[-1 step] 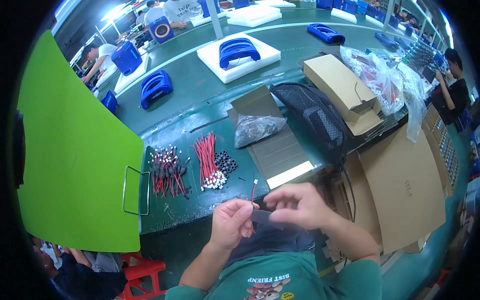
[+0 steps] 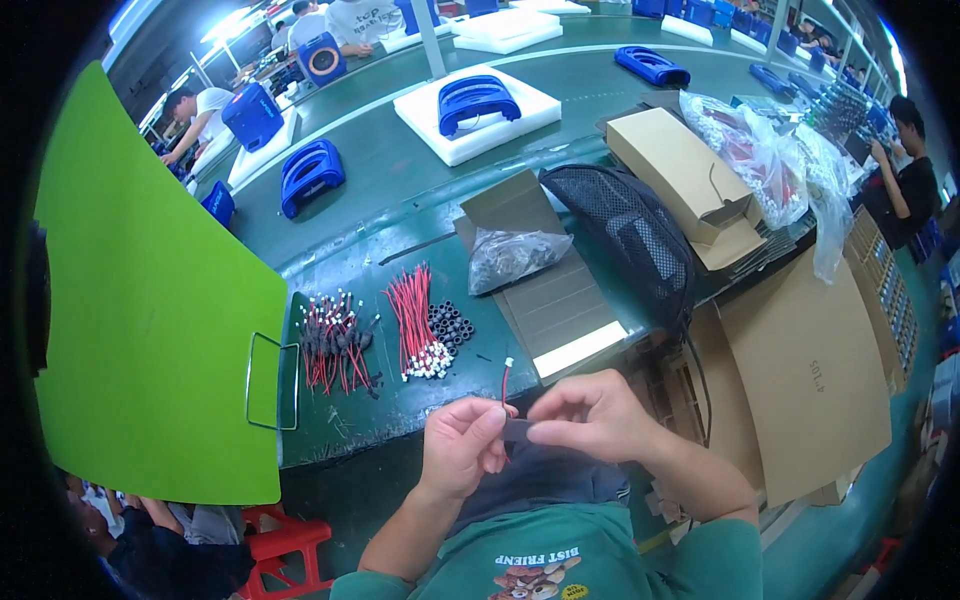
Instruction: The person assembles small electronic wire harnesses by inserting red wires into black plastic connectors by hand.
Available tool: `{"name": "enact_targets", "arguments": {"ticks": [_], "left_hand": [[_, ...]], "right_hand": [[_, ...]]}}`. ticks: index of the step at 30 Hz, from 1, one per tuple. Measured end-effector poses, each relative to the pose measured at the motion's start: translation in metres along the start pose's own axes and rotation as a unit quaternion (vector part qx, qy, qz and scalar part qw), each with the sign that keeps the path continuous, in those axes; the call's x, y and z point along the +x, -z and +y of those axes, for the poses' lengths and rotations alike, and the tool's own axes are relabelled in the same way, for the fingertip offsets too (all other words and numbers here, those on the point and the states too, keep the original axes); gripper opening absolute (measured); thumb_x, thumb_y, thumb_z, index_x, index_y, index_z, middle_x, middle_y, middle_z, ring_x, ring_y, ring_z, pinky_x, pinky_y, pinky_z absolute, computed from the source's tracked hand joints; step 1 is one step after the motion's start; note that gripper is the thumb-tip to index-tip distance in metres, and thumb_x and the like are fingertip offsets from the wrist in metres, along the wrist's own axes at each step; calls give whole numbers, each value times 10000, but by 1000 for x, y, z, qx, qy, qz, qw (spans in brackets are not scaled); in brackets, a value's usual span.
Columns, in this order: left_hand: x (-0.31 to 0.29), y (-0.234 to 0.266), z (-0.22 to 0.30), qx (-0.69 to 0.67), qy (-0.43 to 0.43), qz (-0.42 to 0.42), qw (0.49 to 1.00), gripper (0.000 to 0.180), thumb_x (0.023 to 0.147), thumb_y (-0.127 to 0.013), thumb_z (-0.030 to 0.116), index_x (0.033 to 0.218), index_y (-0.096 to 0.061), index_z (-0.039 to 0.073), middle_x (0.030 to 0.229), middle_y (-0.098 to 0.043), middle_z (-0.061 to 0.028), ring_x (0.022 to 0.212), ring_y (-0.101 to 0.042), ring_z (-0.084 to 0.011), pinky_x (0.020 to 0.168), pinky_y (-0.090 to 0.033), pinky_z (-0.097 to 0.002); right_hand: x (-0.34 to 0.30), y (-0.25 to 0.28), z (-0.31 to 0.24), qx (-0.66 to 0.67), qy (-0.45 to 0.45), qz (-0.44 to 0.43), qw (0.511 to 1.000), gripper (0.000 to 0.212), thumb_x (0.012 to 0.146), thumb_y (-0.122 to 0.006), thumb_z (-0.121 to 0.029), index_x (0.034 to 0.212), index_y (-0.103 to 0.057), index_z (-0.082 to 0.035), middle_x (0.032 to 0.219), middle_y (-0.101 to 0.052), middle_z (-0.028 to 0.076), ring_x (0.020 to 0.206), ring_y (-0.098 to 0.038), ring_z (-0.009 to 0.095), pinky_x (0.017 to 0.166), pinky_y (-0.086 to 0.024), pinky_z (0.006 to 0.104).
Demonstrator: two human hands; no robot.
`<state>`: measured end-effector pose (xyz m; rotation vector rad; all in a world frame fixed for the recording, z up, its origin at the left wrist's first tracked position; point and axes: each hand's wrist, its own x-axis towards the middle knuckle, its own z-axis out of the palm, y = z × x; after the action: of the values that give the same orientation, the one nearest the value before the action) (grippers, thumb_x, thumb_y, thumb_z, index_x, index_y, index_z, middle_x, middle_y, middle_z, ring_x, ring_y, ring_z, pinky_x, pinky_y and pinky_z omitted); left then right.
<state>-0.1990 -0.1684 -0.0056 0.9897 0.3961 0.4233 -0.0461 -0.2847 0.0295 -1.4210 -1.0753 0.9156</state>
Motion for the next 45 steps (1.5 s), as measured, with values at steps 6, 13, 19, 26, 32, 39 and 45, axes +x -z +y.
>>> {"name": "enact_targets", "arguments": {"ticks": [6,13,19,26,32,39,45], "left_hand": [[0,6,-3,-23,-23,22,999,156,859,-565,125,913,-622,-10,586,-560,-24,439,-482,-44,408,-384,-157],[1,3,-7,-19,-24,17,999,173,863,-557,120,944,-618,-20,614,-568,-32,458,-497,-54,426,-400,-160],[-1,5,-7,-53,-19,12,998,175,854,-567,106,957,-617,-27,664,-591,-56,482,-514,-64,440,-422,-168],[1,18,-15,-47,-10,-9,999,197,859,-565,138,970,-623,-14,686,-617,-68,437,-490,-53,396,-383,-166],[6,14,-10,29,-70,67,995,213,842,-585,101,1018,-612,-15,751,-640,-75,486,-497,-34,425,-393,-156],[5,11,-5,80,-77,-24,993,178,792,-637,46,952,-622,-31,768,-630,-56,608,-553,-39,539,-451,-161],[2,1,-2,168,-114,67,977,79,783,-565,-46,855,-594,-57,675,-592,-58,484,-521,-68,425,-410,-178]], "right_hand": [[-8,-3,-7,26,15,43,999,67,748,-670,-50,748,-636,7,661,-605,12,578,-518,34,514,-408,174],[9,-22,4,182,-46,71,980,56,756,-633,-5,729,-589,16,679,-587,22,593,-512,41,518,-394,172],[15,-26,7,70,-36,78,994,95,764,-659,-60,731,-602,8,651,-582,-3,564,-492,13,490,-383,155],[11,-24,6,-19,-35,59,997,138,774,-663,-107,754,-615,21,648,-599,15,585,-526,28,495,-411,174],[12,-25,-2,-115,16,72,991,121,756,-673,-95,758,-620,14,637,-594,24,559,-522,29,477,-400,178],[13,-24,-3,-120,36,58,990,99,755,-662,-87,767,-628,5,653,-599,48,562,-547,52,490,-425,195],[11,-25,8,-202,144,112,962,136,750,-653,-107,858,-652,-24,649,-588,51,494,-514,92,452,-394,219]]}}
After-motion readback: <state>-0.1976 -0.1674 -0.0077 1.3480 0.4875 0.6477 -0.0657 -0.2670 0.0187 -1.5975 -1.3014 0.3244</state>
